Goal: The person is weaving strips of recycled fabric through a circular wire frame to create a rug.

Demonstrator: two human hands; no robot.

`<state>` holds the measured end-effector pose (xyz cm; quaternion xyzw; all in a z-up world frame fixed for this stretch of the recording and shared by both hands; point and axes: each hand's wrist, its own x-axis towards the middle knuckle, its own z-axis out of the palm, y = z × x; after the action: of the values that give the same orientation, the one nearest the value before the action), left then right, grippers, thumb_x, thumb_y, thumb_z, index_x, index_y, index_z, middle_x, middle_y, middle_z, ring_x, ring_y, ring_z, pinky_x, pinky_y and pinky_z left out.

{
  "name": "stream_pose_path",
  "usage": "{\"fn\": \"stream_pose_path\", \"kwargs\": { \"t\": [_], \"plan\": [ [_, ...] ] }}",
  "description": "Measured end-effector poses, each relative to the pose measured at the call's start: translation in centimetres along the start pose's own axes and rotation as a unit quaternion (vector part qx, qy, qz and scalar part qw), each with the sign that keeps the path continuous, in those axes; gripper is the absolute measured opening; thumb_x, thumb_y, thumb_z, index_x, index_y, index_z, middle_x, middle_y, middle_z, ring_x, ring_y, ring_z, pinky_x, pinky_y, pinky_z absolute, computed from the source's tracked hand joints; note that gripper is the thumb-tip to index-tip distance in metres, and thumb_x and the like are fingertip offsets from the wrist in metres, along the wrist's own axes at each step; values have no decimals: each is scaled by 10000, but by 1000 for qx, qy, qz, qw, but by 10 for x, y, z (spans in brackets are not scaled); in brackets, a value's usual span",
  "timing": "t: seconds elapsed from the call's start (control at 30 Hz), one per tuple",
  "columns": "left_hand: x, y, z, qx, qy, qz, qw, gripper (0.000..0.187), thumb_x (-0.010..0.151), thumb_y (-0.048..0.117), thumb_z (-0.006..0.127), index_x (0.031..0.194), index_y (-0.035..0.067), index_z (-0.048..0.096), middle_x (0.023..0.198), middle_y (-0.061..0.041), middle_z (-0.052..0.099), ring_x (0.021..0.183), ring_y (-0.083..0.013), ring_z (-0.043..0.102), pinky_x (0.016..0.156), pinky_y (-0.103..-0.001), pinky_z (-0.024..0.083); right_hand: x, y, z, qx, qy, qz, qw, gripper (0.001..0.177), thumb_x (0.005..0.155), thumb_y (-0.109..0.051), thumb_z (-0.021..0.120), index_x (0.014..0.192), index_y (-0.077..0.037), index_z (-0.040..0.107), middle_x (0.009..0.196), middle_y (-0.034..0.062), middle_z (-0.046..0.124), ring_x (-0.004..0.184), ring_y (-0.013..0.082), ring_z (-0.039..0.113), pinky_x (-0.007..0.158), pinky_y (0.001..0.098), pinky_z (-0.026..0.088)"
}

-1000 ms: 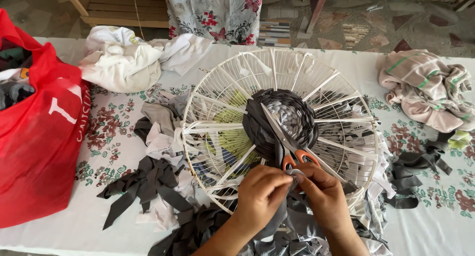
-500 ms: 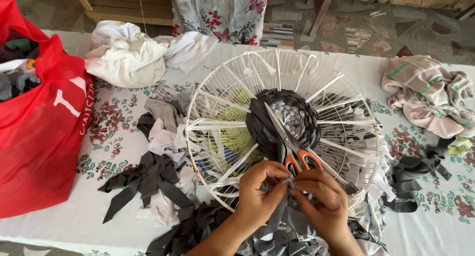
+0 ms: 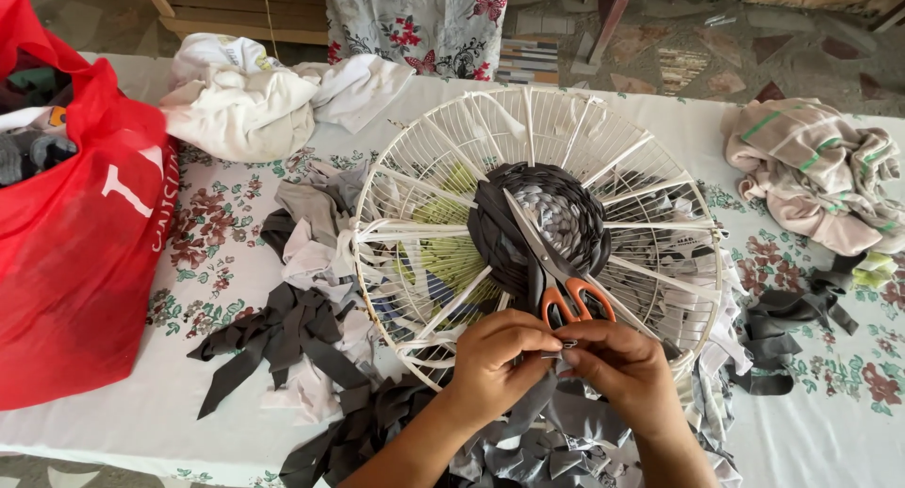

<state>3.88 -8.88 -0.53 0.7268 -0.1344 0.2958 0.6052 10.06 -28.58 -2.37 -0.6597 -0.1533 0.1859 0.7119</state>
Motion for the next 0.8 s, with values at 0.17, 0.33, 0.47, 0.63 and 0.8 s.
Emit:
{"fn": "stream_pose_path", "kwargs": {
  "t": [0.17, 0.33, 0.47, 0.63, 0.8],
  "plan": [
    [0, 0, -7, 15, -61, 6, 998, 223, 779, -58, 818, 923, 57, 693, 981, -51, 716, 672, -140, 609, 574, -282, 450, 11, -17, -7, 9, 31, -64, 997, 143, 895, 54, 642, 954, -30, 741, 899, 124, 756, 645, 129, 636, 575, 231, 508],
    [-22, -42, -16, 49, -91, 61, 993, 261, 792, -86, 809, 903, 84, 644, 963, -40, 713, 677, -111, 611, 561, -209, 491, 37, -59, -92, 216, 88, -88, 968, 209, 1083, -141, 579, 908, -113, 691, 882, 126, 750, 847, 246, 756, 733, 315, 640],
    [-24, -45, -42, 91, -67, 8, 994, 210, 810, -79, 760, 892, 82, 654, 978, -47, 737, 628, -78, 570, 515, -185, 454, 41, -17, -240, 297, 65, -190, 934, 186, 1179, -231, 594, 1012, -191, 664, 895, -74, 641, 857, 54, 604, 870, 255, 469],
    [-15, -37, -25, 46, -49, -12, 998, 269, 766, -131, 753, 925, 72, 676, 921, -54, 716, 719, -116, 620, 574, -187, 504, 54, -56, -87, 11, -157, -216, 964, 423, 1052, -178, 395, 659, -240, 539, 545, -145, 477, 388, -32, 359, 331, 92, 322],
    [3, -9, -25, 4, -31, -55, 998, 321, 773, -95, 791, 1014, 114, 764, 952, -15, 743, 554, -46, 478, 488, -190, 332, 45, -90, 10, -311, -193, -161, 917, 176, 745, 48, 723, 854, -67, 801, 713, -6, 716, 559, 72, 572, 481, 205, 424]
  ]
}}
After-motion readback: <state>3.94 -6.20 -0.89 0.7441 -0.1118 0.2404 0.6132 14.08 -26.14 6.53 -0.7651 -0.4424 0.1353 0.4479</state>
